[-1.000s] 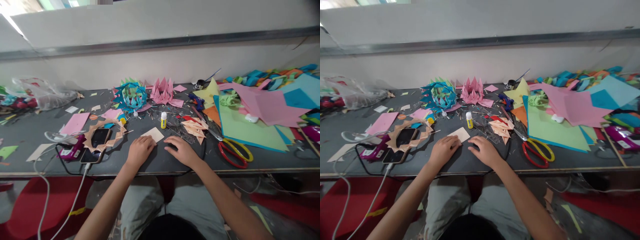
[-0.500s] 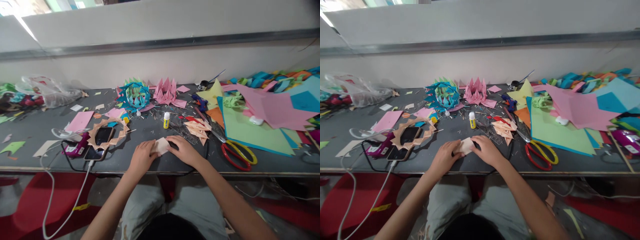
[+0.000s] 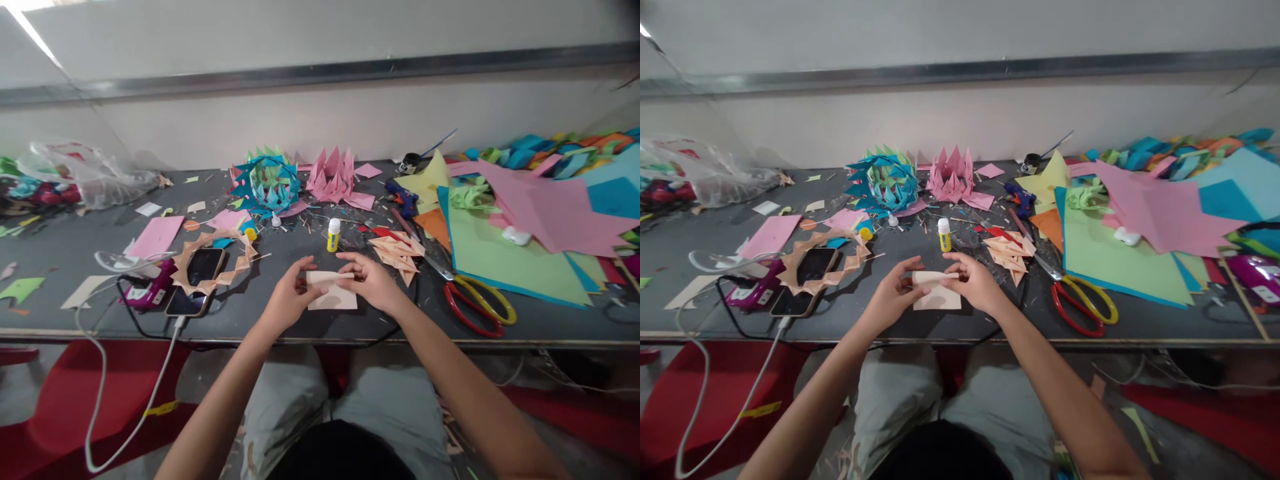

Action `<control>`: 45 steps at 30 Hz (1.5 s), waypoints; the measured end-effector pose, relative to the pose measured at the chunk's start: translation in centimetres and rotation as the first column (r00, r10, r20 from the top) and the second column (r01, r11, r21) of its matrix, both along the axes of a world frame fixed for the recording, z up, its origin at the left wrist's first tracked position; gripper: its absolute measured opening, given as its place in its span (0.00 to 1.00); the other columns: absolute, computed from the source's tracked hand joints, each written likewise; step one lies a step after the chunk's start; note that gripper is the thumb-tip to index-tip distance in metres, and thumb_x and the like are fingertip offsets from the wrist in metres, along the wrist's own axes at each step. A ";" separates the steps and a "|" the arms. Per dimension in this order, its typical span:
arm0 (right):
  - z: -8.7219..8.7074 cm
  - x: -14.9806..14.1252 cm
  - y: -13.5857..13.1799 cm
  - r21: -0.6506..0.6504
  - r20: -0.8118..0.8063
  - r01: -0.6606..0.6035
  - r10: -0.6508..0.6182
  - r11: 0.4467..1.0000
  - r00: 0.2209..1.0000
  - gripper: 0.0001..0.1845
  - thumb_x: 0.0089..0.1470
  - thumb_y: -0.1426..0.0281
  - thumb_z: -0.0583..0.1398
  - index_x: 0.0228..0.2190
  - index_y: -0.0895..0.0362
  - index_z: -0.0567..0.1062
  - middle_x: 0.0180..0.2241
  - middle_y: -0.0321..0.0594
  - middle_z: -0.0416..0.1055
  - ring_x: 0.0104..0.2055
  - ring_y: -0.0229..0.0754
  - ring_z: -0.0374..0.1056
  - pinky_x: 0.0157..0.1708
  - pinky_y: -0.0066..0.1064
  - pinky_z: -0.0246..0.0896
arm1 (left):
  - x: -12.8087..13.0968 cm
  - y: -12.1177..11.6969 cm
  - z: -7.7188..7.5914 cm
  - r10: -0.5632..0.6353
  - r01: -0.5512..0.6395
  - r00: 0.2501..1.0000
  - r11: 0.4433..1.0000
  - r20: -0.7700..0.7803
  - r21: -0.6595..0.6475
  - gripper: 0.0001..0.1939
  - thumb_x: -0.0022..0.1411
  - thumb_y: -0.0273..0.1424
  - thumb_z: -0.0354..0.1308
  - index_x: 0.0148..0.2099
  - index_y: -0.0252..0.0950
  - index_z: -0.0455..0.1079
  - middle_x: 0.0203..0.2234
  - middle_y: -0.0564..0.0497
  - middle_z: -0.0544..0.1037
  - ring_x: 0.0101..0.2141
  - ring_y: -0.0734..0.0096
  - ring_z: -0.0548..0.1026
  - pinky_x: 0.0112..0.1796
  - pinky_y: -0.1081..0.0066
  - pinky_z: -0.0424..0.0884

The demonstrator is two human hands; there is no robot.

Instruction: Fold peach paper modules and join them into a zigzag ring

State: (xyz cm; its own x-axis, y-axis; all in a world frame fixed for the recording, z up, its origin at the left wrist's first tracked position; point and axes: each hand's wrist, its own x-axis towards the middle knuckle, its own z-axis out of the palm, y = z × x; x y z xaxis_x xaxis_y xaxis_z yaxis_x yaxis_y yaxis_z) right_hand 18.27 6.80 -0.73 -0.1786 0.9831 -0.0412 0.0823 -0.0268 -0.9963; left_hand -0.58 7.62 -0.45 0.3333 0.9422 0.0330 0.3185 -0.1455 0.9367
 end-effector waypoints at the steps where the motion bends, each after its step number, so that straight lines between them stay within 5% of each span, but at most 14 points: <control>1: -0.2 0.2 -0.1 -0.002 -0.006 0.014 -0.014 1.000 1.000 0.28 0.39 0.68 0.63 0.45 0.56 0.65 0.31 0.36 0.68 0.31 0.36 0.66 0.33 0.29 0.62 | 0.1 0.0 -0.1 -0.001 0.002 1.000 0.998 0.029 -0.056 0.29 0.50 0.33 0.60 0.54 0.34 0.58 0.38 0.47 0.73 0.31 0.72 0.72 0.31 0.72 0.69; 4: -0.8 0.8 -0.5 -0.041 0.006 0.008 -0.007 0.999 1.000 0.31 0.37 0.68 0.64 0.46 0.56 0.64 0.31 0.36 0.68 0.32 0.37 0.67 0.33 0.30 0.63 | 0.2 -0.1 -0.2 -0.031 0.033 0.999 0.995 0.025 -0.099 0.22 0.51 0.33 0.59 0.48 0.33 0.64 0.28 0.51 0.74 0.29 0.74 0.71 0.31 0.74 0.68; 7: -1.3 1.2 -1.0 -0.032 0.130 0.015 -0.010 0.999 0.991 0.28 0.38 0.70 0.64 0.45 0.57 0.66 0.27 0.34 0.68 0.29 0.38 0.67 0.31 0.31 0.63 | 0.2 -0.3 -0.5 -0.026 0.027 0.993 1.000 -0.114 0.012 0.14 0.53 0.33 0.57 0.43 0.34 0.68 0.26 0.53 0.74 0.27 0.74 0.71 0.30 0.74 0.67; 11: -1.8 1.5 -1.4 0.216 0.426 -0.024 -0.073 0.976 0.902 0.07 0.45 0.73 0.60 0.31 0.57 0.74 0.27 0.37 0.71 0.29 0.38 0.67 0.32 0.31 0.62 | -0.2 -0.2 -0.9 -0.034 0.133 0.925 0.962 -0.378 0.237 0.07 0.55 0.30 0.55 0.37 0.37 0.71 0.27 0.52 0.74 0.30 0.72 0.71 0.33 0.73 0.67; 14: -2.2 2.1 -1.6 0.414 0.523 -0.190 -0.062 0.890 0.850 0.09 0.49 0.77 0.55 0.28 0.56 0.75 0.31 0.39 0.72 0.35 0.39 0.67 0.37 0.31 0.62 | -0.7 0.0 -1.1 -0.105 0.266 0.891 0.910 -0.442 0.319 0.07 0.57 0.26 0.52 0.36 0.37 0.71 0.31 0.51 0.75 0.34 0.71 0.72 0.36 0.72 0.67; 21: -2.1 3.9 -2.0 0.516 0.701 -0.510 0.003 0.688 0.713 0.13 0.54 0.77 0.52 0.37 0.57 0.74 0.38 0.41 0.73 0.40 0.39 0.67 0.41 0.33 0.64 | -1.7 0.3 -0.9 -0.207 0.538 0.793 0.678 -0.573 0.500 0.12 0.60 0.22 0.46 0.41 0.36 0.69 0.38 0.50 0.76 0.39 0.73 0.73 0.39 0.72 0.69; 29: -1.5 4.7 -2.3 0.537 0.770 -0.616 -0.038 0.576 0.637 0.13 0.55 0.74 0.51 0.37 0.57 0.75 0.40 0.42 0.72 0.41 0.40 0.68 0.42 0.34 0.65 | -2.1 0.4 0.0 -0.165 0.737 0.632 0.431 -0.757 0.521 0.12 0.62 0.24 0.45 0.45 0.31 0.66 0.41 0.46 0.74 0.40 0.68 0.72 0.40 0.68 0.70; 36: -1.8 5.0 -2.2 0.532 0.797 -0.664 -0.045 0.525 0.602 0.14 0.56 0.74 0.50 0.38 0.56 0.75 0.42 0.43 0.72 0.42 0.41 0.67 0.40 0.36 0.66 | -2.2 0.5 0.0 -0.137 0.777 0.581 0.386 -0.802 0.497 0.13 0.62 0.25 0.45 0.46 0.31 0.66 0.41 0.44 0.74 0.40 0.67 0.72 0.39 0.67 0.70; 45: -1.7 5.0 -2.1 0.488 0.808 -0.667 -0.002 0.563 0.589 0.15 0.56 0.74 0.49 0.38 0.55 0.75 0.42 0.42 0.72 0.43 0.41 0.67 0.43 0.38 0.64 | -2.1 0.2 0.6 -0.119 0.818 0.504 0.384 -0.855 0.428 0.13 0.63 0.25 0.44 0.46 0.32 0.67 0.42 0.45 0.73 0.40 0.67 0.71 0.39 0.68 0.69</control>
